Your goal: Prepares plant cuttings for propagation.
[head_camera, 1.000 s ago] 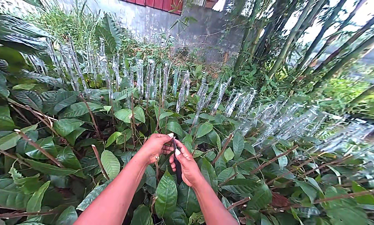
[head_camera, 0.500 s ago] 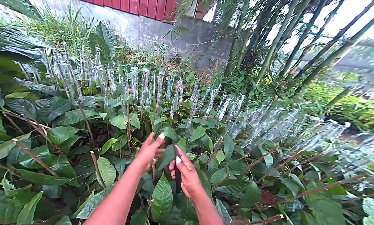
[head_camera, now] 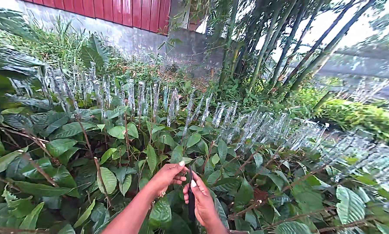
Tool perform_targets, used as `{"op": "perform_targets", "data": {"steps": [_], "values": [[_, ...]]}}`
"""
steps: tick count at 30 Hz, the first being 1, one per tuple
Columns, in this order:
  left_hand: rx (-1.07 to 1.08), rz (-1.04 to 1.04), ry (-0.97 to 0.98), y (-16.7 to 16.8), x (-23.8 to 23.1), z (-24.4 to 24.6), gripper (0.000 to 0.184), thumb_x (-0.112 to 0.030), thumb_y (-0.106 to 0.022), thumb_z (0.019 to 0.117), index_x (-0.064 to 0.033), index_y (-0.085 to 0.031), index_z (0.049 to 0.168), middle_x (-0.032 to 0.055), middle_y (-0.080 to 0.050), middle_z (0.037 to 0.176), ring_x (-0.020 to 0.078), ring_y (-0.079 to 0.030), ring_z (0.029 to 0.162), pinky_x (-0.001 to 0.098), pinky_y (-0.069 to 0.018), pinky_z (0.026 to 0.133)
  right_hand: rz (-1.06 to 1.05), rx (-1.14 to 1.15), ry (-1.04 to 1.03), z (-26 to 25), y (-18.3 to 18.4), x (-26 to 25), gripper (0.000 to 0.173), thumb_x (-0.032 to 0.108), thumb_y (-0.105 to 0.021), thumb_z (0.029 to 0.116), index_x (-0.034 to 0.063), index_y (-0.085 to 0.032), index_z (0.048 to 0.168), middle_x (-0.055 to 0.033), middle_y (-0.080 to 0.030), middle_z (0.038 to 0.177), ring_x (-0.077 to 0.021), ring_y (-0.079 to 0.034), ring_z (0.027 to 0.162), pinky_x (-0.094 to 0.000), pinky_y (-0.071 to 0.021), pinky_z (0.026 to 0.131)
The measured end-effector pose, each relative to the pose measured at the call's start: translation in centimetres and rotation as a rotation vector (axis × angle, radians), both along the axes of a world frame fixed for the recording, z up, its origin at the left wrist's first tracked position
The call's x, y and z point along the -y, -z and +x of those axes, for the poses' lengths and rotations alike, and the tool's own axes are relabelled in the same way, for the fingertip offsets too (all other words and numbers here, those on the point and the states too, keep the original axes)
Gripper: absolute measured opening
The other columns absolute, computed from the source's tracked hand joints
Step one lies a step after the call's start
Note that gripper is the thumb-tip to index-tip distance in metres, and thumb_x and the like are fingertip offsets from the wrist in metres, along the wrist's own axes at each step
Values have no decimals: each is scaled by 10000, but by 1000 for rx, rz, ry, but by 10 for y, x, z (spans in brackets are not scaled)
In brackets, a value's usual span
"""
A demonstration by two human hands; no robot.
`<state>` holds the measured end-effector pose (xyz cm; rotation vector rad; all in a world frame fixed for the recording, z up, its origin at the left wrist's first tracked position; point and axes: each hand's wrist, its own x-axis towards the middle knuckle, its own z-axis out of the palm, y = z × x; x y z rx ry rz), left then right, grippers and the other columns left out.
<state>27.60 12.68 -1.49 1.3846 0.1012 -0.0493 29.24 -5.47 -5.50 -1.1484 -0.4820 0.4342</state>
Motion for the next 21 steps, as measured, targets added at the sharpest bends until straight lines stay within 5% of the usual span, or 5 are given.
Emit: {"op": "perform_targets", "data": {"steps": [7, 21], "values": [[19, -29, -25, 4, 2, -5, 310, -302, -549, 1069, -23, -685, 1056, 71, -706, 990, 153, -697, 833, 316, -594, 783, -70, 59, -32, -10, -6, 0, 505, 194, -432, 1060, 38, -389, 1538, -75, -653, 865, -124, -624, 695, -253, -539, 627], [-13, -15, -21, 4, 2, 0, 273, -238, -589, 1053, -8, -671, 931, 56, -709, 855, 135, -705, 734, 291, -606, 718, -108, 50, -65, -2, 4, 7, 552, 215, -462, 1050, 39, -360, 1563, -72, -654, 865, -114, -623, 695, -242, -535, 624]]}}
